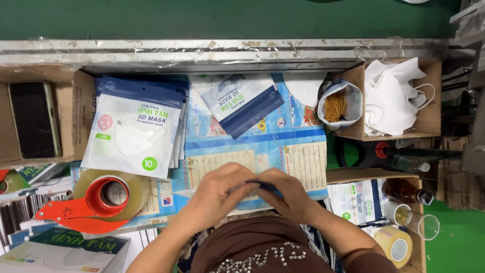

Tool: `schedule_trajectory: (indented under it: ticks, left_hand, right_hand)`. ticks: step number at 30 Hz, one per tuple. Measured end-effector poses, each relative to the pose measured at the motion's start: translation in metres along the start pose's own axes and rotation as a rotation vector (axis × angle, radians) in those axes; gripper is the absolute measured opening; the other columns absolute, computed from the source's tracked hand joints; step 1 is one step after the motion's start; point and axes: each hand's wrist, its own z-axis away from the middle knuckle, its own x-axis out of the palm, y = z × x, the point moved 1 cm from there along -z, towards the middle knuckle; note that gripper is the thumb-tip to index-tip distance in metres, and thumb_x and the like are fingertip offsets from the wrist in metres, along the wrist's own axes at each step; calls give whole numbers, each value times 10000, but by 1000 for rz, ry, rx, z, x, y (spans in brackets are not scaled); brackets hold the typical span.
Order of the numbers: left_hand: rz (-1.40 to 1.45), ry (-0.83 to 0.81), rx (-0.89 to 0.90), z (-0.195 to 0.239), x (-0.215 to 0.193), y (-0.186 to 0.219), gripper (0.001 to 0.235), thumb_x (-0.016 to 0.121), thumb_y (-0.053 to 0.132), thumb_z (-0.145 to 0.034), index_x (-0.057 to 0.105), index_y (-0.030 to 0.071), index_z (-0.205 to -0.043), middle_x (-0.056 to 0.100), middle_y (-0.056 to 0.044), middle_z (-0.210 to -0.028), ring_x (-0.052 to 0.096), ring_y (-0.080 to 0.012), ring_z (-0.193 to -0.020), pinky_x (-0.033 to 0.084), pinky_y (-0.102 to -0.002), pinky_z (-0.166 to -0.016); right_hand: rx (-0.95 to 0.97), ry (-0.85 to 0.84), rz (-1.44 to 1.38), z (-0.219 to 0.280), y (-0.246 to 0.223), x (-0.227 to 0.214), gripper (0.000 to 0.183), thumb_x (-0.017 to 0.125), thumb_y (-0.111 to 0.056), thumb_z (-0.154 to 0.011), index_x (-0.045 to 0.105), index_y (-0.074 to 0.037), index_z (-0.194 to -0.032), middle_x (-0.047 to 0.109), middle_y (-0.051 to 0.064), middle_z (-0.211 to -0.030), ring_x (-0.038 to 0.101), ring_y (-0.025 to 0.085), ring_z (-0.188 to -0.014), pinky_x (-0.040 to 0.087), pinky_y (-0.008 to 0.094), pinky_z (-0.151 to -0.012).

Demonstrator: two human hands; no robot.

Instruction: Packing face masks into plastic bags and cardboard boxes.

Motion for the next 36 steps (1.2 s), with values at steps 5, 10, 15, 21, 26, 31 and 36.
schedule_trajectory:
  ticks: [5, 10, 15, 21, 26, 31, 36]
  left_hand:
    - [-4, 52, 74, 6, 18, -11, 128, 745, 29, -891, 735, 10, -1016, 706, -99, -869, 681, -262, -766, 516, -364, -637]
    - [-117, 183, 124, 12, 11, -11, 100, 747, 20, -882, 707, -5, -970, 685, -112, -854, 672, -263, -730, 501, -364, -602]
    - [-122, 327, 51, 17, 7, -21, 72, 749, 30, -909, 696, 7, -952, 676, -110, -847, 669, -254, -709, 488, -351, -603]
    - [-75, 339, -158, 28, -13, -43, 129, 774, 152, -951, 738, 35, -994, 709, -98, -852, 691, -195, -725, 526, -322, -648]
    - [-100, 278, -513, 41, -20, -63, 779, 930, 360, -675, 562, 52, -1289, 738, -108, -1024, 735, -212, -912, 576, -332, -770]
    - [-515, 626, -479, 52, -103, -44, 903, 922, 419, -692, 527, 56, -1419, 667, -193, -1215, 649, -315, -1095, 524, -416, -928]
    - [-996, 438, -279, 58, -107, -85, 1159, 934, 524, -608, 417, -45, -1475, 356, -332, -1535, 273, -526, -1442, 242, -635, -1166]
  right_hand:
    - [-49, 165, 70, 21, 27, 20, 170, 691, 8, -946, 630, -23, -1101, 651, 93, -853, 628, 232, -660, 459, 356, -580]
    - [-107, 111, -15, 12, 12, 4, 202, 677, 9, -947, 587, 4, -1127, 633, 127, -905, 627, 268, -727, 485, 362, -621]
    - [41, 101, -27, 39, 21, 8, 143, 674, 19, -920, 657, -6, -1060, 658, 100, -836, 630, 228, -638, 479, 330, -572]
    - [356, -83, -94, 53, 56, -9, 233, 674, -65, -875, 728, 48, -1072, 720, 92, -779, 671, 149, -657, 533, 295, -605]
    - [603, 310, -466, 7, 70, 6, 216, 611, -157, -981, 724, 23, -1017, 703, 17, -832, 610, 78, -728, 498, 265, -627]
    - [576, 124, -631, -130, 50, 51, 256, 648, -234, -979, 696, 14, -932, 669, 42, -692, 586, 98, -541, 455, 268, -474]
    - [440, 20, -709, -230, 103, 107, 357, 690, -272, -1048, 609, 54, -926, 641, 82, -671, 589, 144, -513, 444, 281, -446]
